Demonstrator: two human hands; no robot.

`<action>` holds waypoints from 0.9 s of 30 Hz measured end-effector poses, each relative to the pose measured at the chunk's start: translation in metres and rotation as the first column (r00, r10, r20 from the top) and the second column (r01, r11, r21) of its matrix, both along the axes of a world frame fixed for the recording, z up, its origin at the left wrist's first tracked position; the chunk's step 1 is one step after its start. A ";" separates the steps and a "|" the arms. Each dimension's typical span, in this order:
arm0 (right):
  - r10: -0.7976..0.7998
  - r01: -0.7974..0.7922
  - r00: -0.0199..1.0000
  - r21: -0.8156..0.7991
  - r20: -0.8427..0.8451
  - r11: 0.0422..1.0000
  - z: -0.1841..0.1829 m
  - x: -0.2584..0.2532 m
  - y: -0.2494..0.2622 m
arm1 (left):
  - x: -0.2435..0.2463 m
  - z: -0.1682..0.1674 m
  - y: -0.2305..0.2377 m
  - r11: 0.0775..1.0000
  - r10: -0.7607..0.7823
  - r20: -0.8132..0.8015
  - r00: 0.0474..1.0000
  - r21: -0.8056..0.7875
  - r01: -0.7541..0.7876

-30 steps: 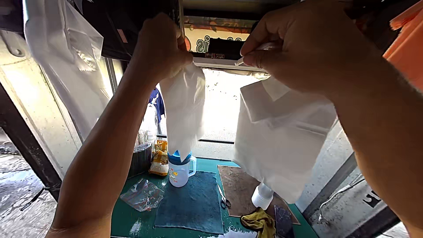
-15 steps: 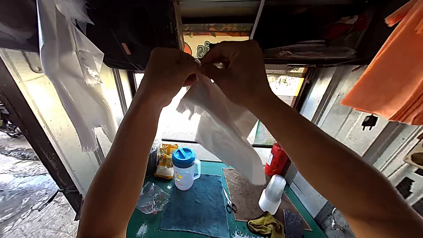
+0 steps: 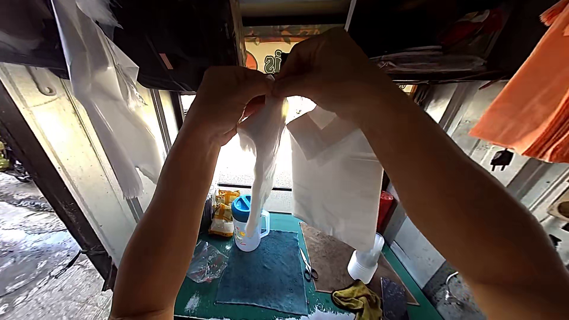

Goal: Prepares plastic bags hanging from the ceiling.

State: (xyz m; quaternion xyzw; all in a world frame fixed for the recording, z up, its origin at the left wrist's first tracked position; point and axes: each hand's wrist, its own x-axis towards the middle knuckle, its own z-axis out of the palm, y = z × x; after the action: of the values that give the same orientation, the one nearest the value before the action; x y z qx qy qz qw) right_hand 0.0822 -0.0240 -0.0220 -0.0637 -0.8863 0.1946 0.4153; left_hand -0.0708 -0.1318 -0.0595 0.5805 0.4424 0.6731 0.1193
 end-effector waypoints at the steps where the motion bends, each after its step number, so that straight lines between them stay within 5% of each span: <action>1: -0.010 0.010 1.000 -0.014 0.019 1.000 0.001 0.000 -0.001 | 0.000 -0.001 0.002 1.000 -0.025 0.009 1.000 0.006 0.025; 11: -0.134 0.139 0.988 -0.065 0.074 0.988 0.004 0.003 -0.001 | 0.003 -0.009 0.015 0.994 -0.088 0.052 0.995 0.070 0.085; 21: -0.105 0.109 0.994 0.171 -0.035 0.979 -0.012 0.006 0.006 | -0.005 -0.023 0.022 0.954 -0.097 -0.141 0.985 0.268 0.132; 27: -0.060 0.102 0.991 0.385 -0.119 0.917 -0.019 0.005 0.012 | -0.005 -0.017 0.020 0.965 -0.098 -0.150 0.984 0.227 0.131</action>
State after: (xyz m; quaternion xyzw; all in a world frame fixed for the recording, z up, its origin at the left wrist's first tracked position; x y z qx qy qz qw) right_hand 0.0875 -0.0116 -0.0414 -0.0061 -0.8810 0.0000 0.4732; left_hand -0.0761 -0.1115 -0.0764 0.6601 0.3322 0.6713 0.0575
